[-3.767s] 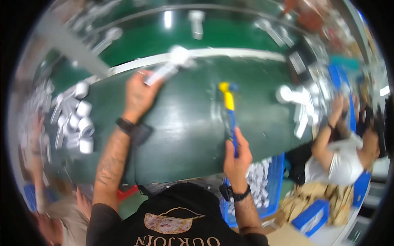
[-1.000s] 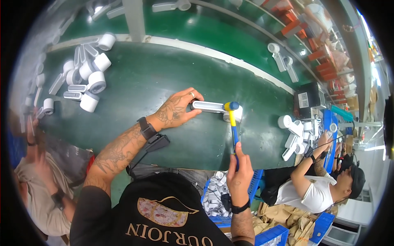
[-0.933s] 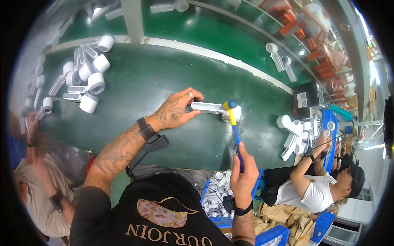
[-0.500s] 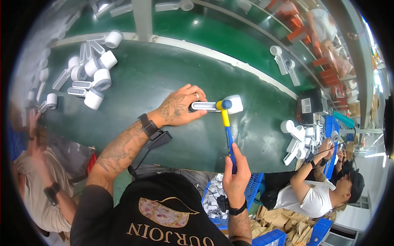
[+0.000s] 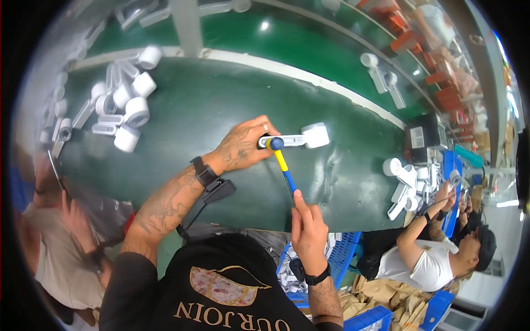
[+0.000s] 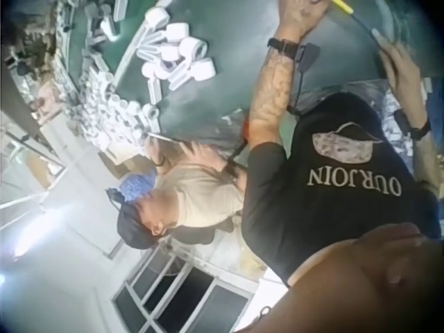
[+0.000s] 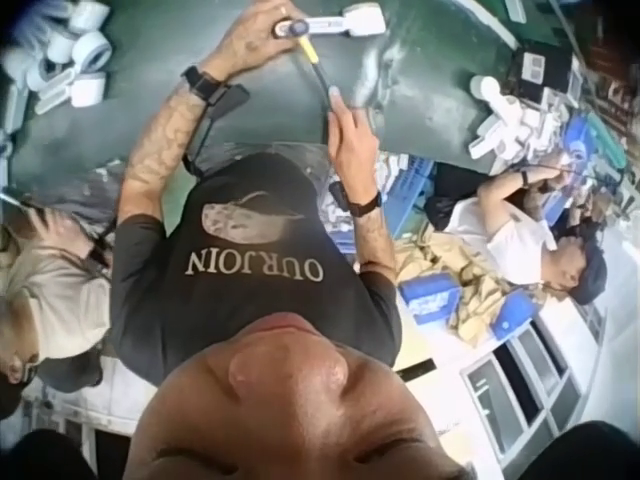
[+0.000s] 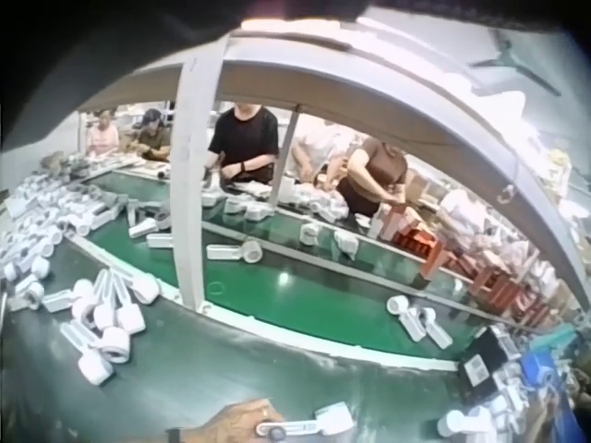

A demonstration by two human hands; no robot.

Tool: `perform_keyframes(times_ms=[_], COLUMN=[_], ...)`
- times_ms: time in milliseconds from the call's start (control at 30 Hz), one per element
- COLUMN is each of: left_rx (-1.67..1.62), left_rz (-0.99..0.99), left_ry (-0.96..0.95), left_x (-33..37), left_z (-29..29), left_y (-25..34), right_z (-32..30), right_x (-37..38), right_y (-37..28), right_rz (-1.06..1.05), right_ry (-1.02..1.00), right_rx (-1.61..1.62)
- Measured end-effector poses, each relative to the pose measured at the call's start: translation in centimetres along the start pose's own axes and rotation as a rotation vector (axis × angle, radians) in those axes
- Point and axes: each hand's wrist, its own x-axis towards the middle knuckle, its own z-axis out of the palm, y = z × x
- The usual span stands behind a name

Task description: The person picks up a white plastic component from a pile, aligns it with another part, and strikes the assembly with a blue and yellow hammer. He repeats this process several times, placing each assembled unit onto a green conveyor belt.

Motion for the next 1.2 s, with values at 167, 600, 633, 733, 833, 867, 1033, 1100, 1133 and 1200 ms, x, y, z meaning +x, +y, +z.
perform_keyframes(times_ms=[167, 600, 633, 733, 833, 867, 1033, 1100, 1133, 1200], left_rx=[0.133, 0.198, 0.204, 0.187, 0.139, 0.122, 0.084, 0.145, 0.171, 0.317], left_rz=[-0.038, -0.312, -0.398, -0.53, -0.603, -0.616, -0.176, 0.126, 0.146, 0.271], left_ry=[0.205, 0.222, 0.175, 0.085, 0.131, 0.125, 0.148, 0.16, 0.091, 0.065], left_x=[2.1, 36.2, 38.7, 42.7, 43.6, 43.3, 31.6, 22.6, 18.3, 11.3], left_z=[0.2, 10.4, 11.4, 14.1, 16.0, 15.6, 10.5, 6.9, 5.0, 2.9], left_y=[-0.9, -2.0, -2.4, -3.4, -1.1, -0.8, 0.0, -1.4, -0.4, 1.2], right_z=[0.4, 5.1, 5.4, 6.3, 5.1, 4.8, 4.4, 5.6, 5.5, 5.2], right_x=[0.3, -1.5, -1.2, -1.5, -1.0, -0.6, -1.6, -1.2, -1.8, -2.3], right_y=[3.5, 10.3, 10.0, 9.8, 8.7, 8.1, 9.1, 9.2, 9.4, 10.0], right_rz=[0.129, 0.442, 0.42, 0.413, 0.549, 0.599, 0.52, 0.457, 0.404, 0.287], right_ry=[0.198, 0.461, 0.453, 0.465, 0.561, 0.593, 0.6, 0.571, 0.56, 0.512], right_rx=[0.277, 0.455, 0.458, 0.424, 0.542, 0.577, 0.624, 0.632, 0.632, 0.566])
